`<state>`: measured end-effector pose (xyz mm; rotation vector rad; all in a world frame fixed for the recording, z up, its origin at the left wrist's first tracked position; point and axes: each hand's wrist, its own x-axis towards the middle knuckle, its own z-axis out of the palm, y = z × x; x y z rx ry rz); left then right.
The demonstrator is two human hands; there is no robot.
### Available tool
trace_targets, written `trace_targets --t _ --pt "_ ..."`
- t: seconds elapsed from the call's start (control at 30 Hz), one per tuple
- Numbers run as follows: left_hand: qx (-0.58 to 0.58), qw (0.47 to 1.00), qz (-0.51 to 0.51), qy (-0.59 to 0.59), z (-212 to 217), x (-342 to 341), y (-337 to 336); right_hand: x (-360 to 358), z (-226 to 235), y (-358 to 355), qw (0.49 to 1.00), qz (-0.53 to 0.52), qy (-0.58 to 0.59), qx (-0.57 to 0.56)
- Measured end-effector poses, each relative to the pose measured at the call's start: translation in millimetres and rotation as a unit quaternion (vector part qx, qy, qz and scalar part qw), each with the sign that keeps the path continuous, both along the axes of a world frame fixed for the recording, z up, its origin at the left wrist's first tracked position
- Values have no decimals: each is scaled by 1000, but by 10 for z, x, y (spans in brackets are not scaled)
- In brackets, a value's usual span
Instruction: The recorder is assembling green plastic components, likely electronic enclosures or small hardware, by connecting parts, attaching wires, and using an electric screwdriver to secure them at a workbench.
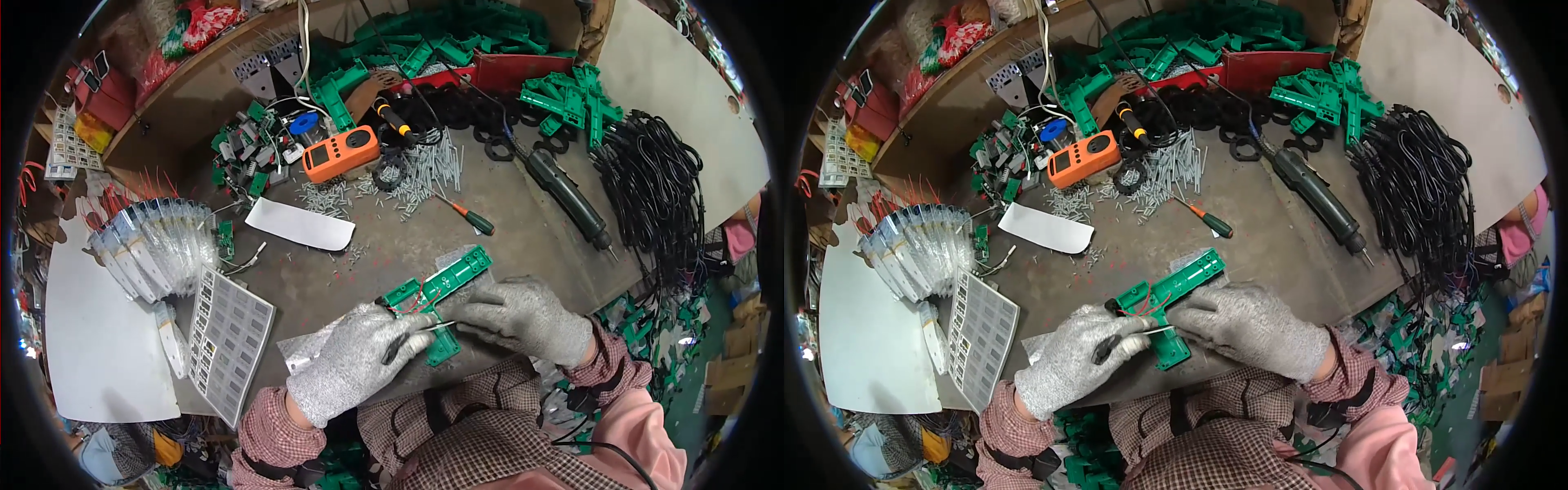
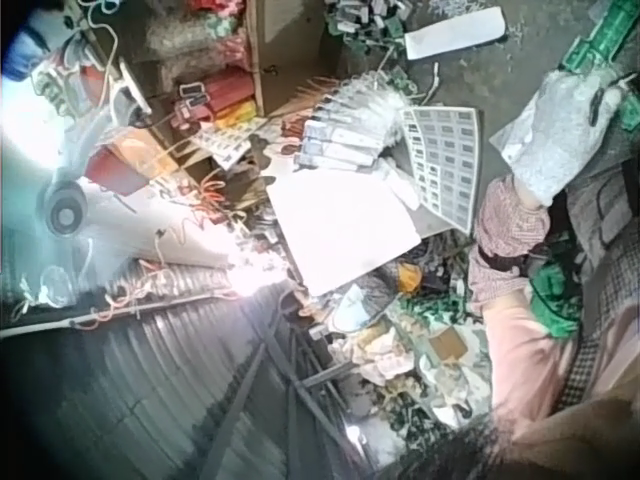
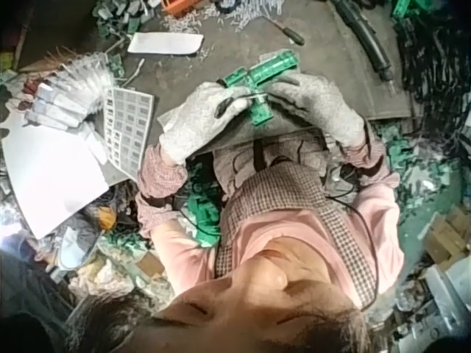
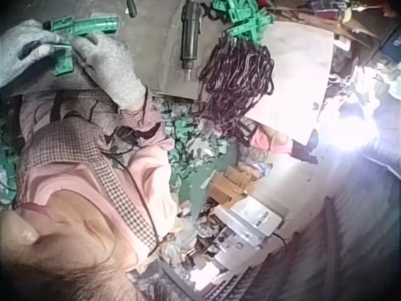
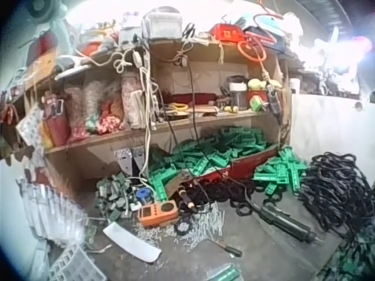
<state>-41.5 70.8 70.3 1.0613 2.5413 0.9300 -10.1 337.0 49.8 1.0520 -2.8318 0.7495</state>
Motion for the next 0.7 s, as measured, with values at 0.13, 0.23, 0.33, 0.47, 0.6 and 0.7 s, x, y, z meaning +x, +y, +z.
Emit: trace_targets --t 0.13,0.23,0.33,0.47,0.6,0.7 --pt "70 978 56 187 -344 56 16 -87 173 72 987 -121 -103 -24" --pt "4 982 76 173 -649 107 -140 -123 58 187 990 -132 -40 -26" --pt "135 981 107 89 -552 175 -247 -96 141 97 989 -106 -97 -35" --pt "71 976 49 201 -362 112 -125 -104 141 -69 992 -54 -113 -31" --pt "-5 975 33 222 -264 63 -148 -65 157 -22 996 41 -70 37" --pt "142 986 -33 76 -407 -3 -222 -79 242 61 996 53 -44 52"
